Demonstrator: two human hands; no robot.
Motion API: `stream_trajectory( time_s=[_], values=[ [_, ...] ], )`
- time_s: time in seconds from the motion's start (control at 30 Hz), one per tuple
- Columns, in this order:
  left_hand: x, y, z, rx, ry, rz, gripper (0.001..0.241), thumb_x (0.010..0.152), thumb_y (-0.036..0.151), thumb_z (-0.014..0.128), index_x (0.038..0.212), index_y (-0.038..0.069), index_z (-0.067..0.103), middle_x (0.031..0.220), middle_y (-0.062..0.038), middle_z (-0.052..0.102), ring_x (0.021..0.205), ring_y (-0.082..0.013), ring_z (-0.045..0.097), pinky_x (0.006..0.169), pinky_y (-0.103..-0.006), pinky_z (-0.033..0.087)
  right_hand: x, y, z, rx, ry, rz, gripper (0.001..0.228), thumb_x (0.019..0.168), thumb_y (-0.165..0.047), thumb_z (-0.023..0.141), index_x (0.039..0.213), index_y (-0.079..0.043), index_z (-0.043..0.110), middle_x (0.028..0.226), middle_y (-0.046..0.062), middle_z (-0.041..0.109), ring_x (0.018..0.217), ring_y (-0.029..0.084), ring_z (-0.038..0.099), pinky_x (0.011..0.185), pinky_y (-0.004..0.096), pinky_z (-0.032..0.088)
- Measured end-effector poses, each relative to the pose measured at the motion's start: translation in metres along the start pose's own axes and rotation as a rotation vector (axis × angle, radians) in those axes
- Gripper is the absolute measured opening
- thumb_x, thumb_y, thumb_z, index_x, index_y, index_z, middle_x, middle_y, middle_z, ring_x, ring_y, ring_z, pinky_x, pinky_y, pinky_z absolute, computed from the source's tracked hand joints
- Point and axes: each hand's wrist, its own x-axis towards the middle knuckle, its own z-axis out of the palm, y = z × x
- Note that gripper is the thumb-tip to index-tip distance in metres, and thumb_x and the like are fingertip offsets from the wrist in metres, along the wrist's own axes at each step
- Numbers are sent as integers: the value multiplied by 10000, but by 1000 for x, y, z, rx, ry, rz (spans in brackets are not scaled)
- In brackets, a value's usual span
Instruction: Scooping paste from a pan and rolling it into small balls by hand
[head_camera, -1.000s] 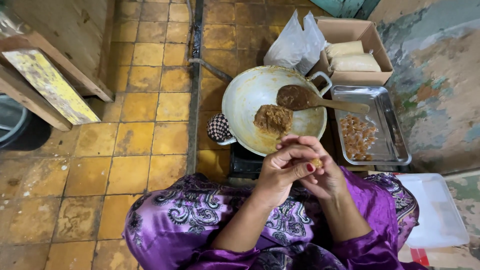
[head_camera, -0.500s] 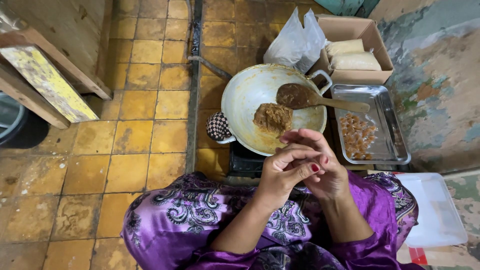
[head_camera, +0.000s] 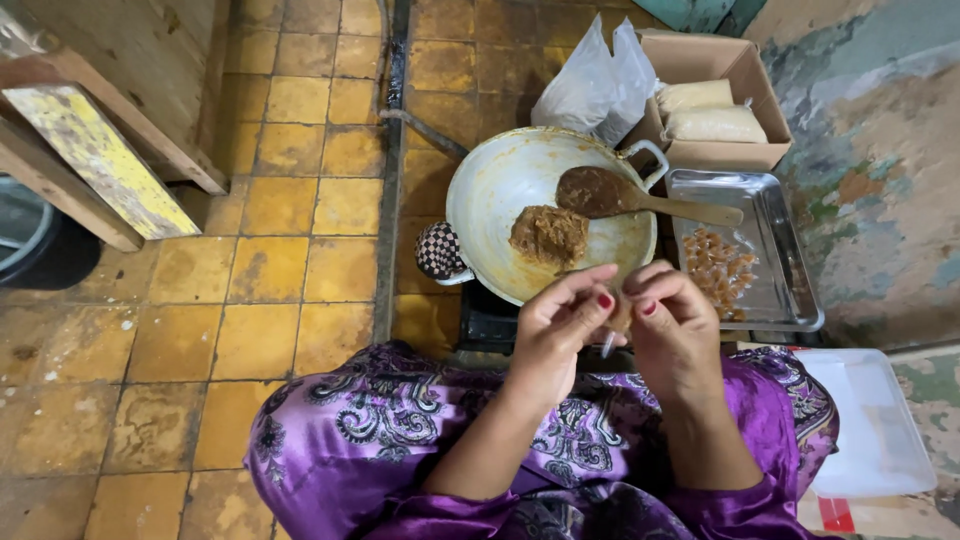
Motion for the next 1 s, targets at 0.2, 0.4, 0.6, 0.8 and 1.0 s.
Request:
stream_trajectory(
  time_s=[0.2,0.4,0.6,0.8,1.0],
  values=[
    [9,-11,-19,-92,-65,-162,205,915,76,765,1057,-62,713,837,-135,703,658,-178,723,589,-319,663,-7,7,-17,209,21,299,193,962,-116,670,868,9,558,867,118,500,789,195,521,540,301,473],
    [10,-15,-16,-28,6,-96,198,942,88,747,1039,-79,703,830,-144,653,648,-196,708,562,-319,655,-5,3,-1,149,140,304,172,996,-135,661,890,-22,586,883,101,561,762,153,565,508,244,469],
    [12,-16,-10,3,59,-41,187,958,93,726,1038,-71,691,833,-142,648,674,-184,710,570,-303,651,-5,8,4,181,188,320,180,1014,-172,659,939,-30,577,842,78,562,678,128,542,488,210,443],
    [11,-8,-6,19,73,-47,182,959,110,728,1046,-48,702,853,-114,653,697,-154,692,587,-295,650,0,5,4,175,184,372,189,1007,-201,670,939,-58,567,776,59,577,638,113,537,482,180,408],
    [12,-11,-8,35,58,-38,189,959,102,730,1048,-62,701,849,-140,662,706,-183,700,593,-321,654,1,1,15,91,194,322,241,1016,-263,670,904,-84,555,738,34,536,587,84,494,450,165,379]
  ],
)
